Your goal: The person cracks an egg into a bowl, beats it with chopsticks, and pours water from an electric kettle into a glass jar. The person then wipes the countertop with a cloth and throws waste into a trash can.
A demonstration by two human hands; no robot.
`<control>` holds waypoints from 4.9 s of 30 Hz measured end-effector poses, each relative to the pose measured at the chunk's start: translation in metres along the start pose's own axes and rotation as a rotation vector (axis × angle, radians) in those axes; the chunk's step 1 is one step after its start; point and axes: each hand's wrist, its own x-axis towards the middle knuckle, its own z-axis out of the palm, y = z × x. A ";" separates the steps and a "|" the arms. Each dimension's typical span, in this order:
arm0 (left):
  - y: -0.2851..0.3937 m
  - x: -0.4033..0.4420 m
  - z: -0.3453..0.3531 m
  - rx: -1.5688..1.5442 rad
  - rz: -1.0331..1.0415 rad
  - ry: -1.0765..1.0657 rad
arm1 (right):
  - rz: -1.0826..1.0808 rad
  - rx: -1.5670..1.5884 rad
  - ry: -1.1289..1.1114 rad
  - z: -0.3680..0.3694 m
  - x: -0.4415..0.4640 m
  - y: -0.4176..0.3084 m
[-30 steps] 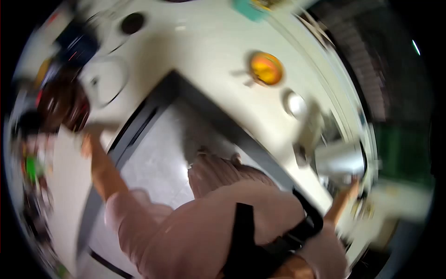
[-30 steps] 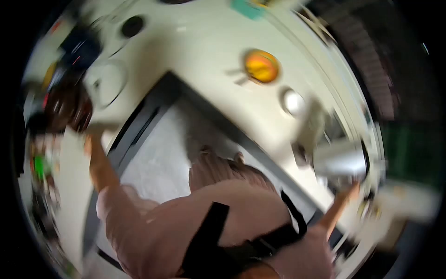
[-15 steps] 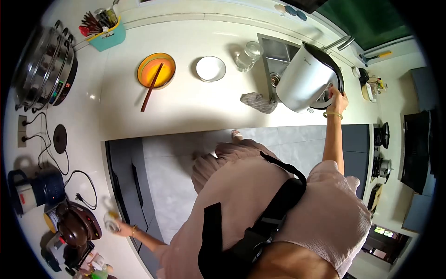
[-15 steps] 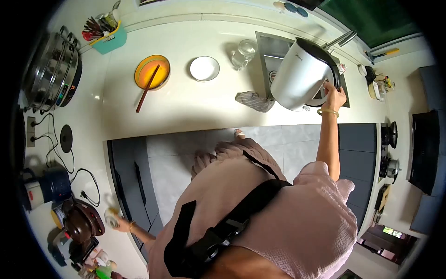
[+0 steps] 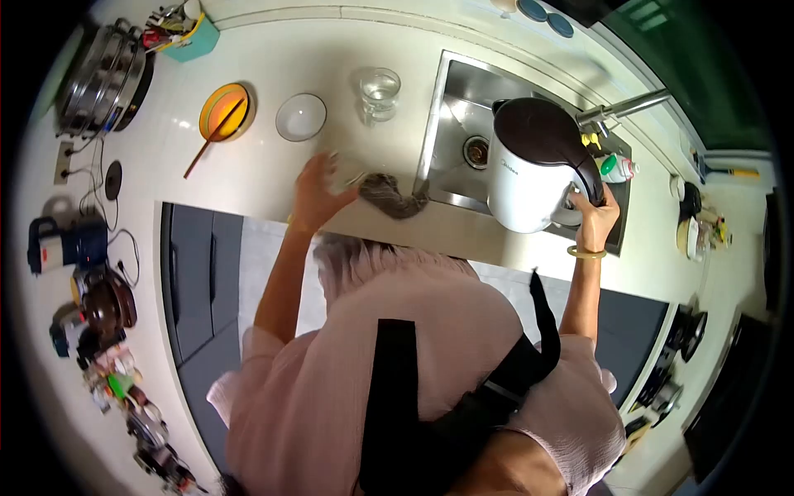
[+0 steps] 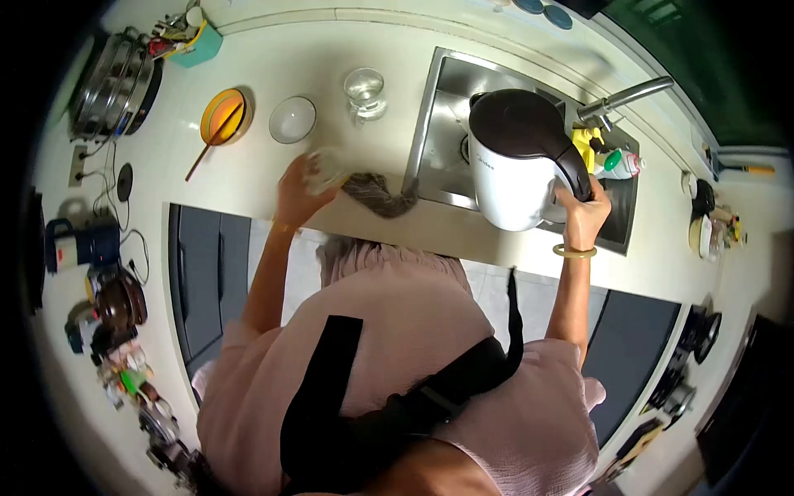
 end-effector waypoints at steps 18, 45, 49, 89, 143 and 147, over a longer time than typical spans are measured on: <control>0.081 0.120 0.191 0.342 0.237 -0.360 | -0.166 -0.466 -0.329 -0.036 0.059 -0.009; 0.073 0.111 0.211 -0.133 0.198 -0.232 | -0.046 -0.124 -0.075 -0.059 0.043 0.043; 0.067 0.122 0.217 -0.008 0.261 -0.223 | 0.005 -0.046 0.041 -0.065 0.039 0.057; 0.140 0.156 0.277 2.470 0.176 -1.371 | -0.003 -0.137 0.036 -0.081 0.034 0.057; 0.067 0.074 0.170 0.323 0.156 -0.282 | -0.284 -0.589 -0.423 -0.014 0.047 -0.031; 0.064 0.072 0.172 0.293 0.142 -0.269 | -0.302 -0.611 -0.444 -0.014 0.049 -0.030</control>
